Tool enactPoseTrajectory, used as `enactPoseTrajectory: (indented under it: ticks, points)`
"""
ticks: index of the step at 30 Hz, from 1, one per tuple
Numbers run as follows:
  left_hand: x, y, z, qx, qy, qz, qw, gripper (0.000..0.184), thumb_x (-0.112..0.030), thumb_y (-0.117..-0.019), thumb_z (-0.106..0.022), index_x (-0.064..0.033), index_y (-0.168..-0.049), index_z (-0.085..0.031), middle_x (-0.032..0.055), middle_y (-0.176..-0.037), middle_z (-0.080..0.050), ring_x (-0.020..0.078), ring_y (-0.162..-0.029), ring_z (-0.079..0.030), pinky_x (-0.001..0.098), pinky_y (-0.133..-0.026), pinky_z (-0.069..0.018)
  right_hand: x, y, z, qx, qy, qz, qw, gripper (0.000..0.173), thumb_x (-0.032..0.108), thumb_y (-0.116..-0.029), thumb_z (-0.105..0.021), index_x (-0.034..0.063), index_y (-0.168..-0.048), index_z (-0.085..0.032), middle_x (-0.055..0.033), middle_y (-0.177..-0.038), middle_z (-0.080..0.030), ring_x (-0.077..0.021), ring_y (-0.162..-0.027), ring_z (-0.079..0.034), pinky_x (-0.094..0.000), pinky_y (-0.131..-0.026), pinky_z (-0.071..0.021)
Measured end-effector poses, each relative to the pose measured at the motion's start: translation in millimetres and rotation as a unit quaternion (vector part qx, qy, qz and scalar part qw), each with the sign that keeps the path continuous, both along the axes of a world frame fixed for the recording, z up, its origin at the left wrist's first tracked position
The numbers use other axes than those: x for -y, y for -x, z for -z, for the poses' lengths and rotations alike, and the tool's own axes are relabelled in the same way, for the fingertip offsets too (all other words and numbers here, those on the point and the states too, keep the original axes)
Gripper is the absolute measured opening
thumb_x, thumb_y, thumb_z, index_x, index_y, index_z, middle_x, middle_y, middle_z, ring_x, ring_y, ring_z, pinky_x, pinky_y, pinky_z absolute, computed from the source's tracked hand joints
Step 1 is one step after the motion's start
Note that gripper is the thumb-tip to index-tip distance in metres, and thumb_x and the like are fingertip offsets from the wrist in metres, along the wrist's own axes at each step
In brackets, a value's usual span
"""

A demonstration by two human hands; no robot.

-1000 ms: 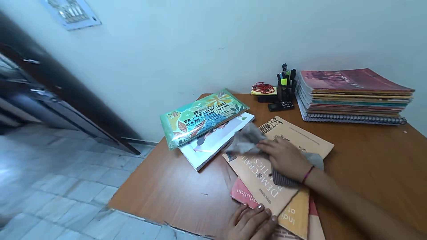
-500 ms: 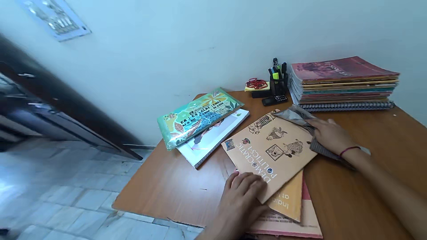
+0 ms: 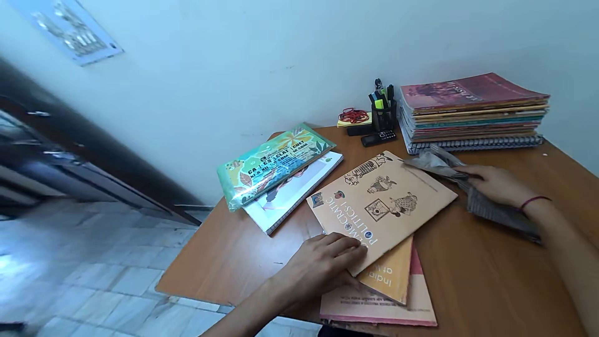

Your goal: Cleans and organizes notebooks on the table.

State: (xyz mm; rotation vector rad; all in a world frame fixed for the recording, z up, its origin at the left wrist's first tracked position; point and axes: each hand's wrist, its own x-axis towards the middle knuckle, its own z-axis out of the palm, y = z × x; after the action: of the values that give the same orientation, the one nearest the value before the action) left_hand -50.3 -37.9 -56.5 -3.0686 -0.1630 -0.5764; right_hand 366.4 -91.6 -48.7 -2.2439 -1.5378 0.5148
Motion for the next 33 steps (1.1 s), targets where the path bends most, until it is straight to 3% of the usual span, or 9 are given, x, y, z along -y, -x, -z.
enactPoseTrajectory:
  ticks: [8, 12, 16, 21, 25, 29, 33]
  points:
    - [-5, -2, -6, -0.018, 0.056, 0.004, 0.998, 0.045, -0.045, -0.0899, -0.07, -0.0142, -0.123, -0.072, 0.0081, -0.116, -0.073, 0.0262, -0.102, -0.071, 0.0394, -0.08, -0.0583, 12, -34, 1, -0.038, -0.008, 0.062, 0.997, 0.038, 0.001, -0.1055, -0.053, 0.0068, -0.142, -0.062, -0.0272, -0.138, -0.062, -0.0497, -0.129, -0.056, -0.0672, -0.105, -0.0383]
    - [-6, -4, -3, -0.001, 0.074, 0.009, 0.997, 0.043, -0.044, -0.0914, -0.069, -0.0132, -0.121, -0.074, 0.0088, -0.113, -0.073, 0.0249, -0.096, -0.07, 0.0373, -0.079, -0.0571, 12, -31, 1, -0.033, 0.003, 0.058, 0.998, 0.038, 0.002, -0.1055, -0.053, 0.008, -0.142, -0.062, -0.0246, -0.141, -0.061, -0.0478, -0.131, -0.055, -0.0666, -0.107, -0.0379]
    - [4, -7, 6, 0.052, -0.047, 0.017, 0.997, 0.031, -0.035, -0.1028, -0.056, -0.014, -0.119, -0.071, 0.0057, -0.108, -0.074, 0.0197, -0.099, -0.071, 0.0324, -0.089, -0.055, 12, -30, 0, -0.022, 0.012, 0.05, 0.998, 0.04, 0.001, -0.1051, -0.053, 0.0095, -0.143, -0.061, -0.0249, -0.142, -0.059, -0.049, -0.13, -0.055, -0.0674, -0.105, -0.0394]
    - [5, -2, 8, 0.079, -0.179, 0.036, 0.98, 0.021, -0.009, -0.1048, -0.05, -0.0075, -0.116, -0.067, 0.007, -0.101, -0.073, 0.0179, -0.092, -0.07, 0.027, -0.085, -0.0543, 12, -27, -2, -0.018, 0.02, 0.051, 0.998, 0.04, 0.002, -0.1055, -0.051, 0.0106, -0.144, -0.062, -0.0201, -0.146, -0.058, -0.0456, -0.134, -0.054, -0.0655, -0.108, -0.0386]
    - [2, -8, 2, 0.129, -0.189, 0.028, 0.973, 0.017, -0.012, -0.1056, -0.051, -0.0071, -0.113, -0.066, 0.0071, -0.096, -0.072, 0.0184, -0.088, -0.069, 0.0267, -0.083, -0.0544, 10, -29, 2, -0.01, 0.021, 0.035, 0.999, 0.041, 0.002, -0.1054, -0.051, 0.0109, -0.144, -0.062, -0.0199, -0.147, -0.057, -0.0461, -0.134, -0.053, -0.0666, -0.108, -0.0382]
    - [-11, -21, -37, 0.22, -0.149, -0.065, 0.962, 0.019, -0.021, -0.1039, -0.056, -0.0087, -0.102, -0.07, 0.007, -0.09, -0.071, 0.0162, -0.086, -0.069, 0.0267, -0.079, -0.0561, 12, -27, 0, -0.007, 0.011, 0.035, 0.999, 0.04, 0.001, -0.1044, -0.052, 0.0085, -0.142, -0.062, -0.0218, -0.146, -0.058, -0.0479, -0.133, -0.054, -0.0676, -0.107, -0.0378]
    - [-27, -31, -99, 0.334, -0.093, -0.079, 0.935, 0.021, -0.015, -0.1042, -0.054, 0.0038, -0.102, -0.063, 0.0139, -0.098, -0.067, 0.0111, -0.093, -0.065, 0.0226, -0.086, -0.0531, 11, -29, 3, -0.012, -0.001, 0.029, 1.0, 0.039, 0.0, -0.1039, -0.054, 0.007, -0.141, -0.063, -0.0235, -0.144, -0.058, -0.0481, -0.131, -0.054, -0.0675, -0.107, -0.0384]
